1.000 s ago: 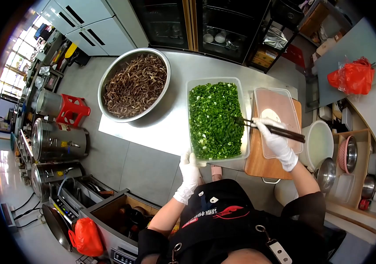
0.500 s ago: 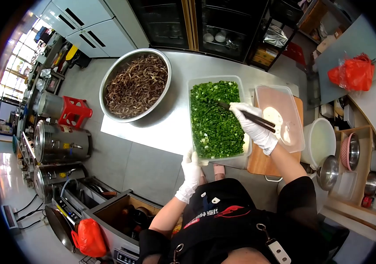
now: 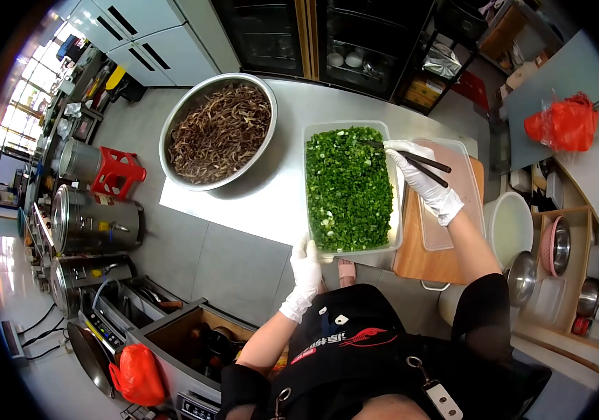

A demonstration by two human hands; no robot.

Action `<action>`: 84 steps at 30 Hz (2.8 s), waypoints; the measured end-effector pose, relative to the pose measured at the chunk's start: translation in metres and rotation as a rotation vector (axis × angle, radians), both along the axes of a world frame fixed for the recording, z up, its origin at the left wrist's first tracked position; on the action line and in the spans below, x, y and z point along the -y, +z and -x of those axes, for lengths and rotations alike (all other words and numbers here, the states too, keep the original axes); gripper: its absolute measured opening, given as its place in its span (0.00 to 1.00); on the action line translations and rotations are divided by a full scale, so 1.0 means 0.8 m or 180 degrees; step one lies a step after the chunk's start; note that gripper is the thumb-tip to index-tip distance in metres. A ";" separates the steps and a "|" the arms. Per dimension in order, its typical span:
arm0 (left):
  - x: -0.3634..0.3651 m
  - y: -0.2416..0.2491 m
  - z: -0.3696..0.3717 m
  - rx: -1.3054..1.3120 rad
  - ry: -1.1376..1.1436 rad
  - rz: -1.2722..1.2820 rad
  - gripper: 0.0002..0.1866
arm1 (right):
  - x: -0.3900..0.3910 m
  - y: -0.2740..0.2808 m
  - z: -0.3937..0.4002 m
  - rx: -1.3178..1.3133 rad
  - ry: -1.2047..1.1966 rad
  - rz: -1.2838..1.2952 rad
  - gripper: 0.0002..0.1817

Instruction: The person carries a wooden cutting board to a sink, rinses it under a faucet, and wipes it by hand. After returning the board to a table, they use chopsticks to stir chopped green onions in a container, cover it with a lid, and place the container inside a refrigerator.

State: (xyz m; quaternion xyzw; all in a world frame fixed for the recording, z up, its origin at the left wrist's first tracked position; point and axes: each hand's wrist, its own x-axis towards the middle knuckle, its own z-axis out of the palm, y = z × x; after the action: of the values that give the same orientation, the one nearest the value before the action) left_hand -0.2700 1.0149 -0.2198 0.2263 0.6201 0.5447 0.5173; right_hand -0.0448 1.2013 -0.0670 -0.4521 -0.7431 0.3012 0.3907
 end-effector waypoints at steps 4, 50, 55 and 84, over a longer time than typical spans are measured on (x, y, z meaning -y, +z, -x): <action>0.001 0.003 -0.004 0.0212 0.0093 0.0084 0.17 | 0.004 -0.022 -0.024 -0.0116 -0.0543 0.0434 0.08; 0.000 0.027 0.000 0.0286 -0.0136 0.0063 0.19 | 0.056 -0.048 0.022 -0.0868 -0.0161 0.0890 0.07; 0.001 0.014 0.000 0.0272 -0.0104 -0.0044 0.19 | 0.103 0.012 0.014 -0.0030 0.0586 0.0852 0.06; -0.002 0.032 0.000 0.0364 -0.0133 -0.0039 0.17 | 0.076 0.013 -0.027 0.0291 0.0790 -0.0210 0.07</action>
State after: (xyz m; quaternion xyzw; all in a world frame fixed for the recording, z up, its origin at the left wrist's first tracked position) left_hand -0.2697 1.0164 -0.1942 0.2108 0.5814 0.5495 0.5617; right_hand -0.0232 1.1402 -0.0565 -0.3568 -0.8198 0.3018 0.3308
